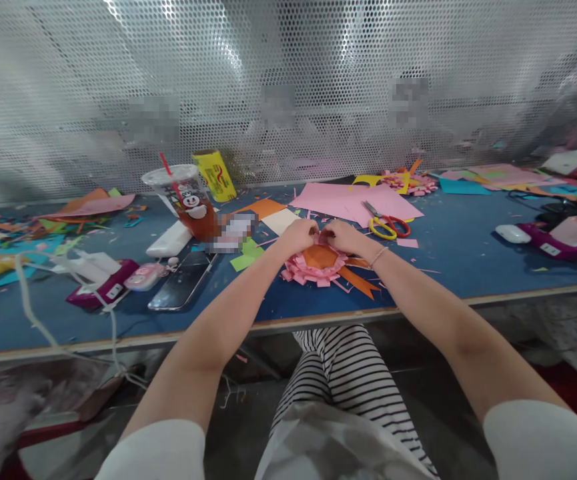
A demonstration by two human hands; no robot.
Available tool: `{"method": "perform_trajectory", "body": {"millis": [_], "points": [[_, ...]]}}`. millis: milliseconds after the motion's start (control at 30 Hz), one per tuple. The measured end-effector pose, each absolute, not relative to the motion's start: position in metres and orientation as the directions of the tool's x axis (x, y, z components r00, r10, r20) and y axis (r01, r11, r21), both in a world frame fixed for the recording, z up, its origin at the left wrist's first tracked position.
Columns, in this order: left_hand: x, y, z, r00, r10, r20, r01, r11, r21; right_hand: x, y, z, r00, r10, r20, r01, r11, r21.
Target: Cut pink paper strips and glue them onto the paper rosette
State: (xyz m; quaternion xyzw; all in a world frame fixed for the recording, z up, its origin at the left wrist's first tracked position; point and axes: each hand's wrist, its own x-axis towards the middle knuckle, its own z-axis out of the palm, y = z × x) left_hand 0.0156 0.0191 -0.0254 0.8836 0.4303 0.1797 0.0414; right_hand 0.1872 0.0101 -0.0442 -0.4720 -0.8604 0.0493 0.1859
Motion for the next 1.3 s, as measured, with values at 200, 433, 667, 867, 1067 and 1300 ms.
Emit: {"method": "perform_trajectory", "body": {"millis": [200,433,667,867,1067,1300], "points": [[0.014,0.020,-0.027,0.557,0.777,0.293,0.742,-0.624,0.246,0.186,0.012,-0.045,-0.504,0.833,0.228,0.788,0.552,-0.274],[0.013,0.021,-0.030,0.575,0.765,0.290,0.743,-0.637,0.207,0.188,0.015,-0.043,-0.482,0.854,0.195,0.756,0.518,-0.400],[0.014,0.020,-0.032,0.578,0.767,0.279,0.769,-0.626,0.128,0.185,0.014,-0.045,-0.423,0.873,0.242,0.775,0.487,-0.403],[0.014,0.019,-0.033,0.579,0.768,0.275,0.780,-0.620,0.089,0.183,0.011,-0.045,-0.389,0.873,0.295,0.767,0.485,-0.422],[0.015,0.020,-0.032,0.566,0.784,0.255,0.794,-0.601,0.086,0.183,0.009,-0.041,-0.400,0.855,0.330,0.757,0.511,-0.407],[0.017,0.014,-0.028,0.535,0.805,0.256,0.828,-0.560,0.028,0.179,-0.003,-0.038,-0.469,0.805,0.363,0.827,0.544,-0.139]]}}
